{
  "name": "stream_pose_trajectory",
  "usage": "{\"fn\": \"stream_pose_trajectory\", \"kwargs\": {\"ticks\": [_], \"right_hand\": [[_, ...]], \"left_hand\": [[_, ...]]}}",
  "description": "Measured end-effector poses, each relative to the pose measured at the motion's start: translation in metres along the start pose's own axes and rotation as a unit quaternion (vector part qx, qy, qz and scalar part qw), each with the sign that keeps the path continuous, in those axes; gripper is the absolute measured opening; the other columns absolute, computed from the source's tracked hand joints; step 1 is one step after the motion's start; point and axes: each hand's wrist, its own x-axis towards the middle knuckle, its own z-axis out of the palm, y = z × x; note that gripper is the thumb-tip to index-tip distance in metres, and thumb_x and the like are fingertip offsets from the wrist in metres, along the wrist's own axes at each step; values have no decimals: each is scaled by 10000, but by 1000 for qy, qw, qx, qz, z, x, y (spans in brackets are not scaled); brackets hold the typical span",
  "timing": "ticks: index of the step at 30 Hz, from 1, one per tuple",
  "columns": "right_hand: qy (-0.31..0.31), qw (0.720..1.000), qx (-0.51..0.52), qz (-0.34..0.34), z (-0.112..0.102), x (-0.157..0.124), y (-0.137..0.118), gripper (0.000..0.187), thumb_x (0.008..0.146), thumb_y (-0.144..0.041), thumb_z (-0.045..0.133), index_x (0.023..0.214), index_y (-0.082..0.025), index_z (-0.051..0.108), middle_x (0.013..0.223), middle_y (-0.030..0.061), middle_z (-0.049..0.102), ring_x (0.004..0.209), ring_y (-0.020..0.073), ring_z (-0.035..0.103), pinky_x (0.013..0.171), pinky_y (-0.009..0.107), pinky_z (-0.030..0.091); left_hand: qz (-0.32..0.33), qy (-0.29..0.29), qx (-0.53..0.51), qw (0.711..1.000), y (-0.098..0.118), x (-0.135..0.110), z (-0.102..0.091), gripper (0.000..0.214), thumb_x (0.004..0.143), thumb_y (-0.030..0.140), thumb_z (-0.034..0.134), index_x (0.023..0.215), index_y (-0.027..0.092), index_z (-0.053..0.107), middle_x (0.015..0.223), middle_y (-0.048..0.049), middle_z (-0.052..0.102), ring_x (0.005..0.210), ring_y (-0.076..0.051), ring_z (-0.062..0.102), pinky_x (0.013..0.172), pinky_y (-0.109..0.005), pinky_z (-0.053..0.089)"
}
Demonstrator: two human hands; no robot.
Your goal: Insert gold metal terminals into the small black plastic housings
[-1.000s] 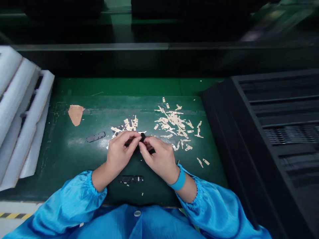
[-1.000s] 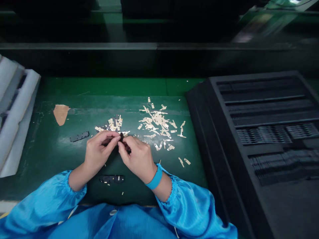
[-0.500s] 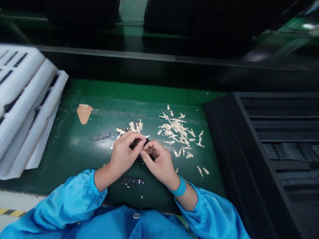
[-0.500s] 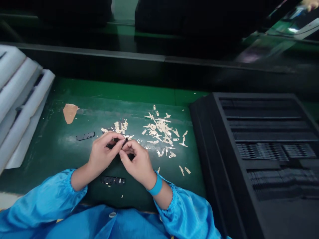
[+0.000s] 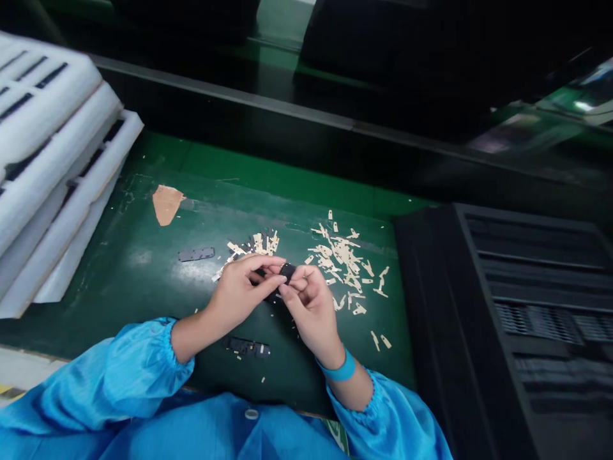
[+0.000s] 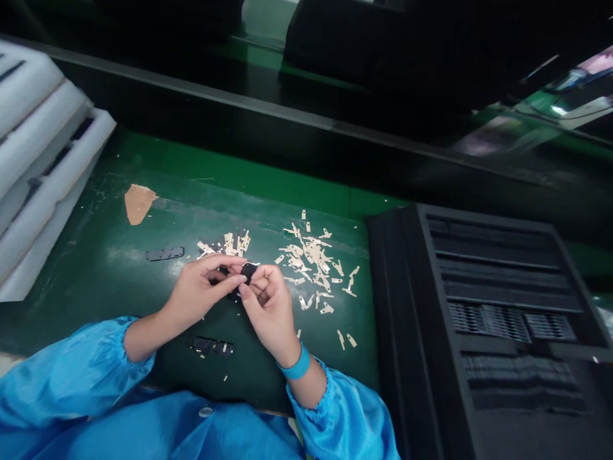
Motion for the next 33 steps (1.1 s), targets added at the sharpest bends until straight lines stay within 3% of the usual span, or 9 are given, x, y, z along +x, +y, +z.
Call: {"fn": "stream_pose_trajectory", "kwargs": {"ticks": [4,8,15,27,33], "right_hand": [[-43,991,92,92,-6,4,-3,320,868,-391,807,988,-267,537,801,-51,683,777,128,693,748,256,605],[-81,976,127,155,-12,8,-4,332,780,-412,884,889,-228,630,756,-48,680,725,112,698,751,249,643],[-27,993,95,69,-8,6,5,273,776,-306,895,912,-244,667,836,-53,738,752,76,712,782,188,609],[11,997,-77,-25,-2,2,7,212,855,-347,790,938,-246,622,860,-9,716,772,136,719,777,267,619],[19,994,-94,-45,-1,0,11,192,859,-318,767,887,-245,591,814,-20,697,747,142,727,738,259,614]], "left_hand": [[0,11,-63,998,4,3,0,86,826,188,770,904,208,738,876,-5,778,783,-135,739,707,-235,618],[-14,-20,-97,995,5,6,-3,49,837,177,764,876,198,744,811,0,783,676,-127,725,621,-224,597],[108,27,78,991,11,0,-4,113,874,129,755,911,232,779,899,3,803,849,-157,744,815,-288,596],[177,41,162,970,7,-1,-3,90,917,136,720,926,224,733,900,-2,784,852,-161,729,801,-302,583],[248,59,193,948,9,-1,-1,76,924,141,720,939,215,714,879,-10,785,820,-164,733,789,-315,584]]}}
